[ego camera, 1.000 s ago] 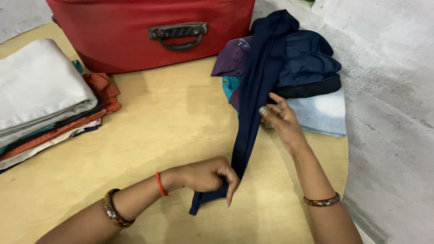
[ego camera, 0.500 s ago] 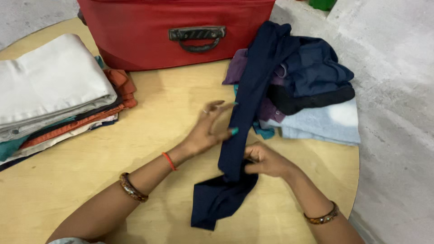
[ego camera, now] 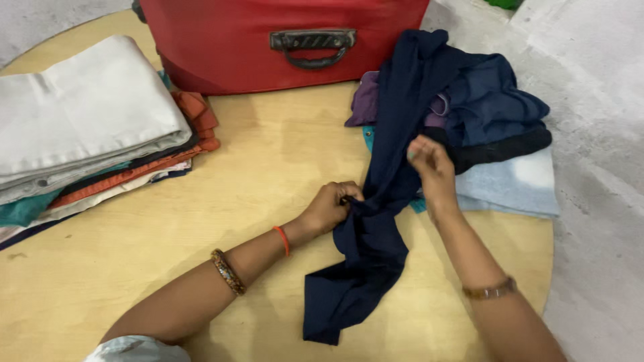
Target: The person folds several garments on a round wooden table. They fold a black pair of pants, a teal checkered shirt, white jeans, and a navy blue shirt, stacking each item neatly after folding.
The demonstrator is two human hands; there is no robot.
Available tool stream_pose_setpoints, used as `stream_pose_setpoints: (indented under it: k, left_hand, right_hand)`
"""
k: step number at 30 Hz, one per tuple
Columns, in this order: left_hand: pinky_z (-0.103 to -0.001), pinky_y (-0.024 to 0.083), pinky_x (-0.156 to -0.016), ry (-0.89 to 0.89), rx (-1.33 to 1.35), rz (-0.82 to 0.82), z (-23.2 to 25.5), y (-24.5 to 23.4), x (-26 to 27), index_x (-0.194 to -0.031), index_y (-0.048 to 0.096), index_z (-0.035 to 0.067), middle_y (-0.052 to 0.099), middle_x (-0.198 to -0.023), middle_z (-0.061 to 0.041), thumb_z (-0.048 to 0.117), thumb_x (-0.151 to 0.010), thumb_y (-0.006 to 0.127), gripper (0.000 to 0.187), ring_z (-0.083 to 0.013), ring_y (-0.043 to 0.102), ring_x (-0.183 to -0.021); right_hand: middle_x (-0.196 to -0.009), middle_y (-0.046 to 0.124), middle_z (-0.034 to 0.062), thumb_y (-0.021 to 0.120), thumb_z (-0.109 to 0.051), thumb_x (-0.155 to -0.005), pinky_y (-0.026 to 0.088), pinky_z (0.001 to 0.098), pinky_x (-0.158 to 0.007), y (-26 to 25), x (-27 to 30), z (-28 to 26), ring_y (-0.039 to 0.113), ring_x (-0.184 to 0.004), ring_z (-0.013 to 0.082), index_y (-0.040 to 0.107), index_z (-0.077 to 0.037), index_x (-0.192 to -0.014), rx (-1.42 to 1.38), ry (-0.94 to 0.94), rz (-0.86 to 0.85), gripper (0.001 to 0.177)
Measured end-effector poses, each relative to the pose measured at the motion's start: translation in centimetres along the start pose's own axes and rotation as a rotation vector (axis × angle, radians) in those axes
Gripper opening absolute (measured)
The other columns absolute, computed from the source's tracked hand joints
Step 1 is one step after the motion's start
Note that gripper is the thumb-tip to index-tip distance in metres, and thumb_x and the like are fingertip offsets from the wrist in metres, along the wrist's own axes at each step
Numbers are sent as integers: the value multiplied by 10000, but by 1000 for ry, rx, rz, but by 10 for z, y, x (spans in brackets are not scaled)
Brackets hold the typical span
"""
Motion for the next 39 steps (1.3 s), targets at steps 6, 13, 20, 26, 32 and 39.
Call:
stream_pose_setpoints:
  k: [6, 13, 20, 26, 32, 39]
  left_hand:
    - [-262, 509, -788, 12, -9, -26, -9, 1, -1, -935, 691, -17, 653, -960, -49, -221, -708, 455, 385, -146, 635, -905]
    - [-299, 463, -1029, 132, 54, 88, -11, -11, -11, -1192, 684, 39, 691, -1143, -39, 203, -1029, 502, 294, -143, 621, -1119]
    - [-415, 350, -1195, -42, 971, 295, -36, -31, -13, -1535, 415, 87, 510, -1527, -103, 611, -1016, 385, 738, -280, 475, -1402]
    - [-431, 371, -1182, 166, 682, 320, 27, -40, 23, -1533, 423, 63, 517, -1511, -139, 454, -1022, 473, 645, -301, 489, -1383]
    - [-448, 393, -1170, 345, 359, 113, 79, -20, 41, -1531, 431, 39, 524, -1494, -176, 296, -1028, 560, 579, -323, 503, -1364]
    - [-391, 444, -1157, 483, -332, 117, 72, 2, 41, -1494, 490, 68, 562, -1470, -148, 236, -1009, 640, 534, -278, 547, -1348]
  right_hand:
    - [-1287, 604, 101, 701, 7, -991, 350, 303, -1175, -4, -113, 51, 564, -1272, 194, 487, 19, -1438, -242, 140, 259, 496]
    - [-1261, 671, 22, 619, 83, -906, 503, 287, -1014, 80, -100, -37, 624, -1145, 142, 625, 16, -1334, -348, -167, 79, 433]
    - [-822, 620, -5, 617, 67, -780, 459, 272, -669, 118, 91, -114, 586, -746, 98, 611, 28, -809, 281, -361, -463, 48]
    - [-956, 687, 74, 602, -109, -908, 453, 268, -782, 56, 97, -75, 594, -864, 159, 704, -18, -1035, 313, 37, -380, 186]
    - [-1490, 515, 179, 737, -352, -886, 459, 399, -1036, 0, 59, -11, 566, -1314, 300, 445, -30, -1492, 767, 188, -269, 745]
    - [-1651, 292, 246, 774, -299, -815, 351, 451, -1110, 2, 49, -19, 509, -1331, 363, 350, 8, -1556, 910, -33, -355, 907]
Point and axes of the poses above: each hand's wrist, its own x-axis away from the middle knuckle, its own y-axis out of the palm, z = x × y, the point moved 8 cm from there along -x, towards the middle knuckle
